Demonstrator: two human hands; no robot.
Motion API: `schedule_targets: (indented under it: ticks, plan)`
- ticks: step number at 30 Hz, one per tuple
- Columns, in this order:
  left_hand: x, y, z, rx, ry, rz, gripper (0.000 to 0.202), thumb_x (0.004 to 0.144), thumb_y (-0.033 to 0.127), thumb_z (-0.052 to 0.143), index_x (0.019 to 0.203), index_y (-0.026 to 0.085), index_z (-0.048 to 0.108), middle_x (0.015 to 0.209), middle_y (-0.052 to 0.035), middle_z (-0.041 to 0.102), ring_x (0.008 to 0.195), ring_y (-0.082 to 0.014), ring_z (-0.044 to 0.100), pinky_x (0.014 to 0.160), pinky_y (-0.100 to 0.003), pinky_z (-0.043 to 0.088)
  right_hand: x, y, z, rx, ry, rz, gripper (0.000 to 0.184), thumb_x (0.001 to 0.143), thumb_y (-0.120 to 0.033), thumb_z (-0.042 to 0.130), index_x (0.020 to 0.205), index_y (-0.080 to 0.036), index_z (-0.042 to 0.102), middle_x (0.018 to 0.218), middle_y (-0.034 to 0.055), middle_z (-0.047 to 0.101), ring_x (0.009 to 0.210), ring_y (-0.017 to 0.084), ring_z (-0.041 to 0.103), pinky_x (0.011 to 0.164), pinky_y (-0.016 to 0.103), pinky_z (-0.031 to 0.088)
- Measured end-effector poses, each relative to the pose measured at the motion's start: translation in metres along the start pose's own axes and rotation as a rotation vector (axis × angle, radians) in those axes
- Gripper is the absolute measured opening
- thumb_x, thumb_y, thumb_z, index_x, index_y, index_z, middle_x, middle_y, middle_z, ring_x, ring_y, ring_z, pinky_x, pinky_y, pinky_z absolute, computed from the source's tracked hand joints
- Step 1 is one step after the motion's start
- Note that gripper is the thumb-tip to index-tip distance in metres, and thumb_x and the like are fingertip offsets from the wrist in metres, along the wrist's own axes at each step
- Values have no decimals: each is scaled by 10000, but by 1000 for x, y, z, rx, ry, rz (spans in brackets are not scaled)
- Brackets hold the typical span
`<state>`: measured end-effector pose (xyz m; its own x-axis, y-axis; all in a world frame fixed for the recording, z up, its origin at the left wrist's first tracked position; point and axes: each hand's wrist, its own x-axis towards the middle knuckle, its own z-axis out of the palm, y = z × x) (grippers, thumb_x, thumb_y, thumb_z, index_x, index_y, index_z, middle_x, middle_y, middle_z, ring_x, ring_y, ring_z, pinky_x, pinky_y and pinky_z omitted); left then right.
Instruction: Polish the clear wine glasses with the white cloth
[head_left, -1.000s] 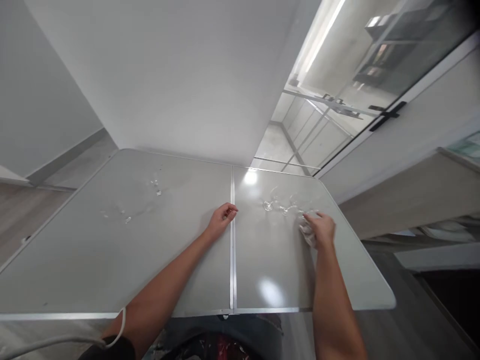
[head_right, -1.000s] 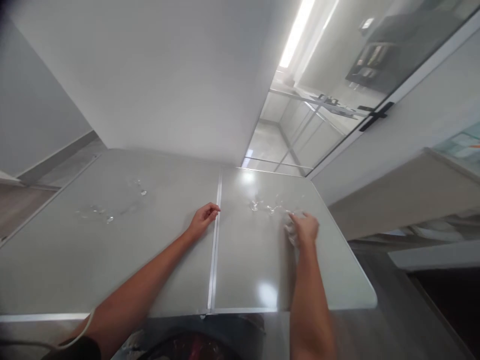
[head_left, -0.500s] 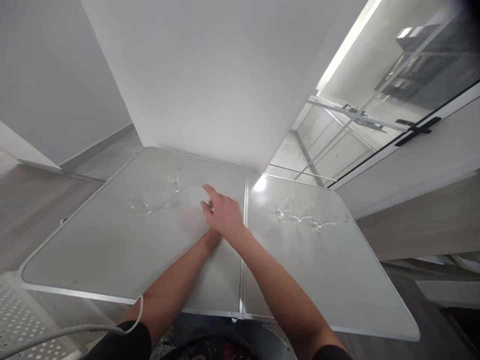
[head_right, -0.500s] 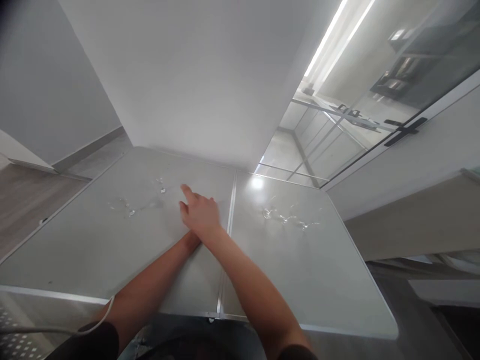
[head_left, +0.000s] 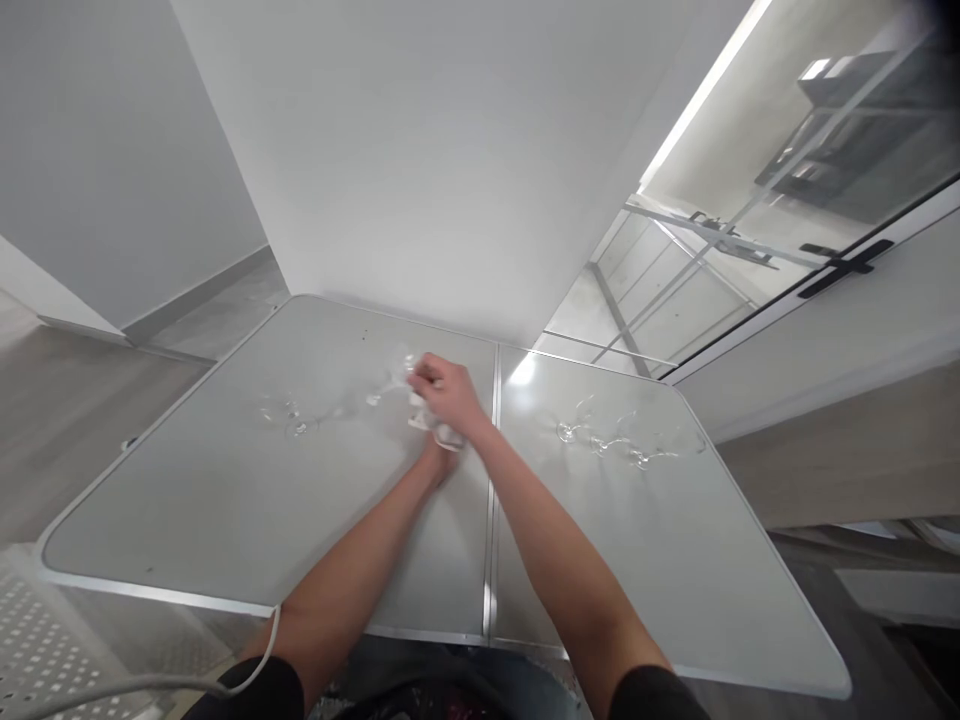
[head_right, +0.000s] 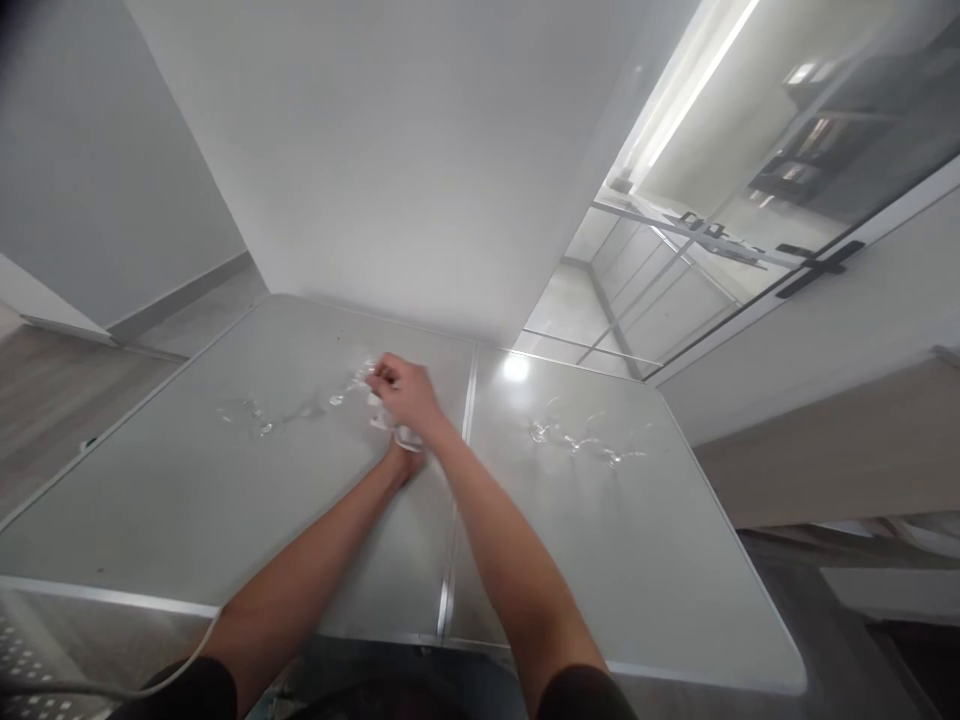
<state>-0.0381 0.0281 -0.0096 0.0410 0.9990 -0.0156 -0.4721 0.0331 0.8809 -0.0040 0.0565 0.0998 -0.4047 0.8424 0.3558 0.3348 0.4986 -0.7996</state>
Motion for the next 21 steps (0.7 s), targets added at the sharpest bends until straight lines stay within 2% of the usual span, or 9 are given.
schedule_targets:
  ticks: [3,5,7,8,12,14,16,18,21]
  plan:
    - [2,0,0,-98,-77,-131,682,918,796,341,892,162,591,591,-7,519,524,-130,494,497,-266,394,-50,15,-69,379,-20,137,233,887,-411,673,817,-209,579,704,-33,626,647,133,581,648,250,440]
    - [0,1,1,-139,-313,-326,798,822,887,374,899,134,627,606,-50,588,514,-156,562,495,-281,448,-79,27,-103,444,-78,205,283,864,-460,698,798,-209,587,663,-22,628,620,150,579,636,271,437]
    - [-5,4,4,-164,-564,-504,869,765,926,387,942,116,649,698,-117,670,600,-213,663,573,-330,536,-101,39,-122,455,-105,239,300,853,-483,707,796,-211,596,637,-15,624,623,170,592,642,290,444]
    - [-8,5,4,-168,-626,-531,840,766,904,443,971,116,653,740,-132,691,649,-234,692,618,-351,562,-109,44,-127,451,-107,243,300,851,-485,710,795,-212,600,636,-13,625,630,176,595,649,296,447]
    - [-16,14,6,-162,-630,-441,651,751,647,769,1143,146,634,877,-117,711,747,-240,728,728,-382,593,-125,66,-128,416,-91,211,311,833,-496,729,790,-207,620,680,1,644,659,175,586,668,300,448]
    - [-18,19,6,-141,-667,-469,685,732,557,829,1248,174,591,984,-127,708,773,-242,739,751,-384,596,-126,77,-120,428,-73,197,333,821,-513,737,781,-203,623,671,-3,636,647,167,575,658,290,441]
    - [-19,21,9,-94,-676,-486,670,747,454,848,1291,197,553,985,-103,696,679,-184,712,694,-336,588,-125,84,-109,476,-34,199,333,813,-510,747,804,-198,633,642,-16,612,618,153,562,641,275,430]
    - [-19,21,12,-55,-607,-433,598,760,358,850,1253,202,549,901,-40,665,513,-73,586,555,-231,521,-124,89,-97,588,67,217,328,831,-506,725,940,-205,658,657,-26,598,604,146,554,625,267,432]
    - [-19,16,18,-30,-383,-238,555,748,319,858,1178,230,518,928,17,632,408,18,379,398,-149,343,-124,88,-86,856,317,216,407,864,-493,652,1189,-251,607,813,-11,608,646,143,556,616,264,458]
